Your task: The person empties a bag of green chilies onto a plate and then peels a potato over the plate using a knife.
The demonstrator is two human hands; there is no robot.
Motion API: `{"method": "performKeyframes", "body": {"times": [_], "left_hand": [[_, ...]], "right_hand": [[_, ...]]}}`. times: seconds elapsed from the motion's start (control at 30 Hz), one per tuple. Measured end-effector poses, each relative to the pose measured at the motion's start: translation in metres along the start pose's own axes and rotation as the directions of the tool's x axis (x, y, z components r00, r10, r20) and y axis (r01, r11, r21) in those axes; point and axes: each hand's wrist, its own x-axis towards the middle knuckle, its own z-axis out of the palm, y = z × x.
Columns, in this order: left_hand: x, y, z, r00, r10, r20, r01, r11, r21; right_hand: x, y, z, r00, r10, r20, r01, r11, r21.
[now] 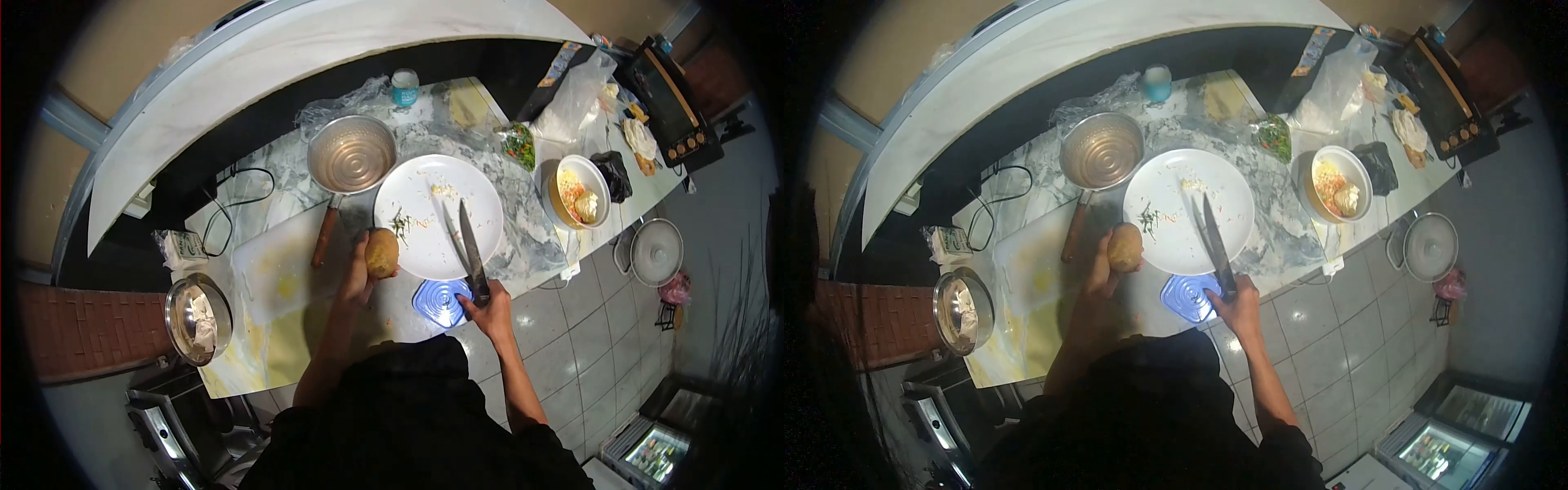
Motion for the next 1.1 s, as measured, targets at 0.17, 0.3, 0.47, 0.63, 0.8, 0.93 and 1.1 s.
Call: {"method": "performKeyframes", "body": {"times": [0.17,0.3,0.47,0.63,0.8,0.93,1.1], "left_hand": [[-0.003,-0.002,0.003,1.0,0.021,-0.004,-0.021,0.999,0.039],[-0.005,0.001,0.003,1.0,0.001,-0.006,-0.001,0.996,0.087],[-0.004,0.005,0.003,0.999,0.03,-0.017,-0.029,0.998,0.048],[-0.006,0.007,0.0,0.999,0.039,-0.032,-0.038,0.999,0.032],[-0.002,0.001,-0.003,1.0,0.018,0.003,-0.018,0.999,0.037],[0.002,-0.005,-0.001,0.999,0.024,0.044,-0.026,0.999,0.04],[-0.001,-0.004,0.0,0.999,-0.002,0.041,-0.001,0.999,0.054]], "right_hand": [[-0.011,-0.003,0.015,0.996,0.06,-0.062,-0.057,0.997,0.05],[-0.013,0.008,0.02,0.989,0.128,-0.069,-0.127,0.992,0.014],[-0.012,0.014,0.016,0.998,0.04,-0.058,-0.044,0.997,-0.069],[-0.014,0.019,0.003,0.993,0.119,0.022,-0.118,0.992,-0.038],[-0.021,0.046,-0.022,0.996,0.078,-0.04,-0.08,0.995,-0.056],[-0.027,0.066,-0.059,0.987,0.162,-0.002,-0.16,0.981,0.11],[-0.007,0.043,-0.102,0.958,0.287,0.028,-0.284,0.925,0.252]]}}
